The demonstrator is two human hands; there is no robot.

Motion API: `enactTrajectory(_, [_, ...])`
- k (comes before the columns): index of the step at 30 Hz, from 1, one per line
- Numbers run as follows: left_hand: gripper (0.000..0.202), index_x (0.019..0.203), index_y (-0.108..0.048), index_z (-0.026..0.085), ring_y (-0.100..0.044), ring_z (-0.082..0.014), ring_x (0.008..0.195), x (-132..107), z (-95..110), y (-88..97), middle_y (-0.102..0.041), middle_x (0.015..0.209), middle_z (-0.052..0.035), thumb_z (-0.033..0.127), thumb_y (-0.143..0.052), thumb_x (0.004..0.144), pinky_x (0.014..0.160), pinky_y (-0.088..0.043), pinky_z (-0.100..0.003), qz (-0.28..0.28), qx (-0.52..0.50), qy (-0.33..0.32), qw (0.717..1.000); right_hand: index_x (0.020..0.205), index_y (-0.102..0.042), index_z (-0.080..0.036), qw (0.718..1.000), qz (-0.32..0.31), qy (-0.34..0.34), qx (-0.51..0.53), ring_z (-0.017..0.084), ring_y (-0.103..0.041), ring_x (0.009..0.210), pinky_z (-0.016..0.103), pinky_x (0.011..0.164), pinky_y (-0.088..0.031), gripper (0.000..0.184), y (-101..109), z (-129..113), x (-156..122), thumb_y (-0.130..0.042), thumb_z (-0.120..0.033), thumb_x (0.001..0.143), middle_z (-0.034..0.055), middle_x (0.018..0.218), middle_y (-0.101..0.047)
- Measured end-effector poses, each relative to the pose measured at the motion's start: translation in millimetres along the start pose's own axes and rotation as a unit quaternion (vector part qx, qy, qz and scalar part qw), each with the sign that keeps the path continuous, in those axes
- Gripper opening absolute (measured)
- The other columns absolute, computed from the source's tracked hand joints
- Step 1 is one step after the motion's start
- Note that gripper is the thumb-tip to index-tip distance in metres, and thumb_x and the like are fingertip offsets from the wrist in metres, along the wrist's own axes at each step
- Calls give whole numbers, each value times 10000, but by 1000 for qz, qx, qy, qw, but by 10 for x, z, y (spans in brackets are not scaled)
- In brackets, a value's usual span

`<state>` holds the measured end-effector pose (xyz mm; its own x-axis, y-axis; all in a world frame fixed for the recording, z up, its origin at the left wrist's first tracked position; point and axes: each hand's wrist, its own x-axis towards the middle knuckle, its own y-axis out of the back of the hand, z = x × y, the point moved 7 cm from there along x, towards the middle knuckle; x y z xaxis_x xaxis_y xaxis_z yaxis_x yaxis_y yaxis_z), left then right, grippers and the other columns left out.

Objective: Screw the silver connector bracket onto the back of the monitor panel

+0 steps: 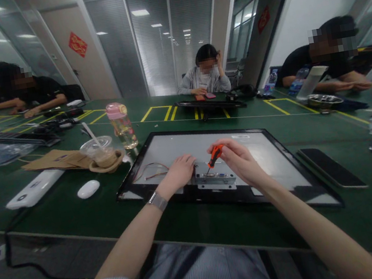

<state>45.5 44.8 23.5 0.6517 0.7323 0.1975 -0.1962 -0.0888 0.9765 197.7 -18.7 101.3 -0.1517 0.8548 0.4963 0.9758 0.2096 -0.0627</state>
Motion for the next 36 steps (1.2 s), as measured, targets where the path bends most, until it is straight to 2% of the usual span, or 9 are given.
enactTrajectory(6, [367, 1339, -549, 120, -574, -272, 1306, 5, 12, 3, -600, 1400, -167, 155, -366, 1022, 1113, -458, -450, -8, 1, 0, 1000, 890, -765, -310, 1000, -3, 7, 11, 228, -644, 1033, 470, 1049, -492, 182, -14, -20, 5, -794, -483, 846, 25, 1022, -677])
enactTrajectory(12, [381, 1359, -537, 125, -561, -274, 1329, -7, 10, 16, -588, 1430, -167, 166, -350, 1030, 1134, -441, -464, 1, -6, 2, 1000, 1121, -726, -330, 1000, 13, -7, 3, 234, -669, 1045, 463, 1006, -520, 274, -5, 15, -4, -656, -529, 947, 37, 1046, -722])
enactTrajectory(15, [381, 1355, -540, 134, -556, -270, 1335, -5, 1, 9, -578, 1441, -161, 167, -348, 1028, 1139, -434, -455, 0, -6, 5, 1000, 1057, -727, -332, 1000, 21, 1, -3, 239, -657, 1076, 474, 1017, -522, 258, 23, -9, 9, -658, -549, 936, 40, 1088, -720])
enactTrajectory(19, [380, 1346, -543, 137, -568, -267, 1311, -1, 5, 7, -592, 1418, -157, 159, -340, 1026, 1126, -443, -447, -6, -4, 4, 1000, 949, -741, -312, 999, 12, -4, -33, 247, -668, 1056, 476, 1020, -527, 263, 60, -4, 20, -762, -554, 848, 36, 1051, -705])
enactTrajectory(24, [365, 1338, -544, 126, -570, -262, 1307, -7, 20, 22, -595, 1403, -165, 166, -359, 1026, 1137, -432, -438, -6, -2, 0, 1000, 1204, -693, -337, 999, -1, -1, -45, 242, -683, 1095, 477, 1040, -513, 324, 54, 55, 0, -622, -541, 963, 44, 1115, -733])
enactTrajectory(28, [372, 1347, -540, 124, -562, -270, 1314, -10, 10, 19, -584, 1423, -167, 167, -353, 1028, 1134, -438, -449, -6, -7, 2, 1000, 1135, -709, -334, 999, 0, 21, -45, 247, -646, 1175, 496, 1087, -479, 260, 38, 17, -8, -578, -511, 997, 44, 1179, -713])
enactTrajectory(30, [379, 1349, -541, 122, -573, -270, 1294, -8, 4, 14, -591, 1414, -164, 156, -346, 1026, 1124, -446, -450, -6, -9, 3, 1000, 1054, -741, -324, 998, -4, 26, -56, 255, -626, 1193, 491, 1092, -472, 214, 39, -17, -6, -673, -495, 943, 42, 1184, -691])
enactTrajectory(32, [376, 1337, -551, 121, -591, -266, 1261, -5, 4, 9, -609, 1386, -158, 151, -342, 1025, 1111, -455, -443, -7, -10, 1, 1000, 975, -758, -317, 998, -2, 24, -62, 251, -653, 1106, 479, 1046, -505, 184, 57, -35, -4, -754, -475, 881, 34, 1108, -689])
enactTrajectory(36, [380, 1351, -547, 116, -582, -276, 1283, 0, 1, 7, -592, 1416, -167, 165, -346, 1033, 1118, -452, -454, -6, -11, 4, 1000, 1166, -734, -330, 997, 16, 4, -76, 244, -663, 1090, 479, 1027, -514, 275, 107, -3, -11, -696, -456, 925, 41, 1097, -718])
